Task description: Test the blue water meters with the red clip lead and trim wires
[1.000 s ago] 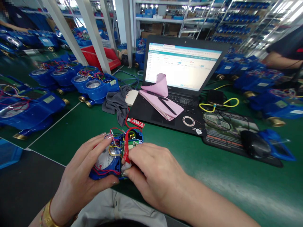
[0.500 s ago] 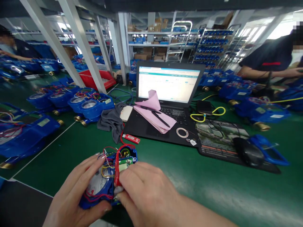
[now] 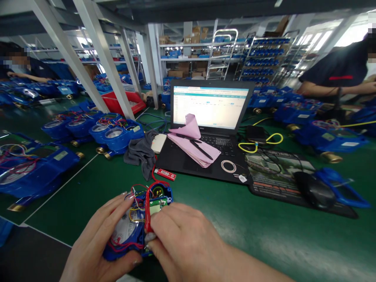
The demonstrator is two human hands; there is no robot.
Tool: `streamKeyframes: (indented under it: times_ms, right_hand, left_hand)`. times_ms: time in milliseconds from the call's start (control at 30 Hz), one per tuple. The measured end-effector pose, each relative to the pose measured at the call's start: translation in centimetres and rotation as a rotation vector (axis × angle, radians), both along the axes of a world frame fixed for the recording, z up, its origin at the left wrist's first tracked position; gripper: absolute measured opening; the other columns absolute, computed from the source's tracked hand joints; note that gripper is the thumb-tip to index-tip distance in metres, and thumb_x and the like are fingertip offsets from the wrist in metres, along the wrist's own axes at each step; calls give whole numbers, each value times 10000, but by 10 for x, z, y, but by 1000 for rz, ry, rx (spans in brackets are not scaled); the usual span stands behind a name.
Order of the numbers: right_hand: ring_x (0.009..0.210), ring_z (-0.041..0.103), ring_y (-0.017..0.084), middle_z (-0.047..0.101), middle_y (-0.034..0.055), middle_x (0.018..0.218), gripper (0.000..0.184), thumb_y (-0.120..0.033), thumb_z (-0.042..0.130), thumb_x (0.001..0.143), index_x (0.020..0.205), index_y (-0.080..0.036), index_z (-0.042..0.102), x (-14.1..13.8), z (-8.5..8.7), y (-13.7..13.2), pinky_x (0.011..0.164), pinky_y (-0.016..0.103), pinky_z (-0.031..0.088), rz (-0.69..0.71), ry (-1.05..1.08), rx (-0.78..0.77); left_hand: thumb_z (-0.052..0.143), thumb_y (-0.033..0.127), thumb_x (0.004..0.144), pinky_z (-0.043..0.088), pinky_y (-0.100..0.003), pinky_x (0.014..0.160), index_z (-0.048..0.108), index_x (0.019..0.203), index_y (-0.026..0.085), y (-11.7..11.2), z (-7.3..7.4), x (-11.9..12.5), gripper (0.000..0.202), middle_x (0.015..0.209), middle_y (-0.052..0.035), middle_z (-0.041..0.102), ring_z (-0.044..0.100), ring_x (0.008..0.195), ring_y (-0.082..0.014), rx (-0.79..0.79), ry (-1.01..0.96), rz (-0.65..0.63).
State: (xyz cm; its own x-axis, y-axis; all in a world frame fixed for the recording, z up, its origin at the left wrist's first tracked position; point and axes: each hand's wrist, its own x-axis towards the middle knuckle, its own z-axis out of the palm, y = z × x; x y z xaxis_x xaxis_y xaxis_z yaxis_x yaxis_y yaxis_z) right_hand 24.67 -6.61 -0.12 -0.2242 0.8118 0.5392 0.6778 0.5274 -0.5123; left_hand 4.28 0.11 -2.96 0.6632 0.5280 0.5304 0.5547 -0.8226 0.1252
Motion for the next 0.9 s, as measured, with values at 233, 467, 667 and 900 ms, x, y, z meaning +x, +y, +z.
streamKeyframes:
  times_ms: [233,467,667,900]
  right_hand:
    - [614,495,127,601,9,709,133,-126,477,876,758,-177,510,0,1,-2,548,237,382,-7,3,-14]
    - [622,482,125,584,5,710,129,-117,499,876,759,-171,511,0,1,-4,565,239,376,2,-19,-6]
    - [661,498,136,598,16,739,84,-117,520,877,804,-154,537,4,1,-5,607,249,386,15,-33,-42]
    - [674,501,137,597,15,749,79,-117,529,875,807,-158,533,4,0,-5,625,251,387,15,-46,-41]
  left_hand:
    - [515,675,802,530,-408,937,375,1348,190,-1,-2,-3,743,1277,-131,520,536,1160,-286,-41,20,14]
    - [508,630,835,526,-415,922,387,1338,175,-2,-1,0,689,1257,-129,528,527,1158,-281,-61,-3,-8]
    - [545,613,826,444,-427,1011,383,1346,178,-4,0,1,697,1306,-125,492,467,1217,-277,-162,-31,-15]
    - [565,612,815,414,-417,1034,379,1353,182,-5,-1,0,713,1311,-119,486,451,1228,-270,-190,-35,-21]
